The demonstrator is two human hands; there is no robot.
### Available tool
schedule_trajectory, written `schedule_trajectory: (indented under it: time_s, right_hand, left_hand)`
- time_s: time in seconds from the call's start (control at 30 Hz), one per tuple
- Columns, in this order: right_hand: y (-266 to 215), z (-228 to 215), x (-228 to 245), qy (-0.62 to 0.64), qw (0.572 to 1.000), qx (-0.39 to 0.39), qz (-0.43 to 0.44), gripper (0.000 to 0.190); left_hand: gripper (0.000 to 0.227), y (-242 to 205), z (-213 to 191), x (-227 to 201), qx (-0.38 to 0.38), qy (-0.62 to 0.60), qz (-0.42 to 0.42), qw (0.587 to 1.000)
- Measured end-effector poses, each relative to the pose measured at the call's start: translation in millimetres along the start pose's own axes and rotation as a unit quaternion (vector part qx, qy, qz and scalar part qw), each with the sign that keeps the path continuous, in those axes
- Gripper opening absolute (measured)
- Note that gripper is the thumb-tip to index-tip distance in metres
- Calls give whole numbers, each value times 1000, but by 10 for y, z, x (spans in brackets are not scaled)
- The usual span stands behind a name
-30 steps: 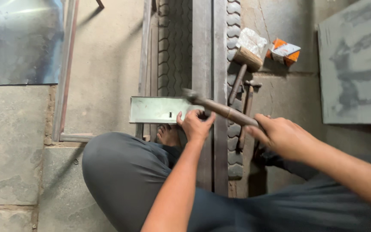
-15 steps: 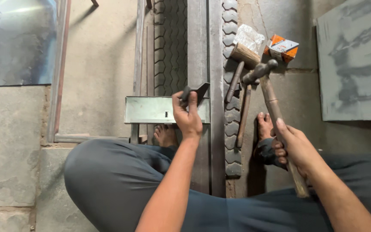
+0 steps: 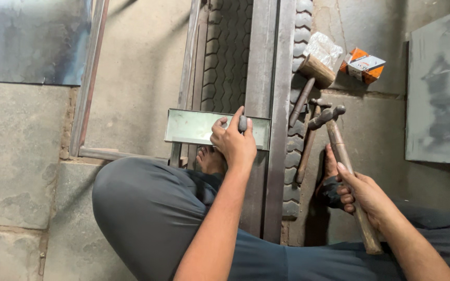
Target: The person sits on the floor and uses a hammer to strike a metal chisel placed against a rectangular metal piece. They repeatedly hit the chisel to shape or bend the metal, occasionally repositioning the piece and the chisel.
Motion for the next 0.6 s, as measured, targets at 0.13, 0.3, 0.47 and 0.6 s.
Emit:
schedule_trajectory:
  time_s: [0.13, 0.3, 0.47, 0.6]
  right_hand:
    - [-22, 42, 21, -20, 1000, 4, -8, 40]
    - [-71, 145, 80, -46, 999, 3, 2, 41]
    - [-76, 177, 37, -69, 998, 15, 3, 39]
    - [-27, 177, 0, -84, 996, 16, -8, 40]
  left_hand:
    - [33, -20, 7, 107, 138, -134, -82, 978]
    - [29, -48, 161, 149, 130, -149, -109, 974]
    - [29, -158, 430, 134, 118, -108, -1, 987]
    - [38, -207, 577, 190, 138, 2, 46, 989]
Point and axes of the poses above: each hand's wrist, its own y-axis towards the middle knuckle, its own z-axis out of the palm, x = y × z, the point moved 4 cm from there along y, towards the middle knuckle, and after that the axes turned 12 degrees about y, right-handed, at the moved point
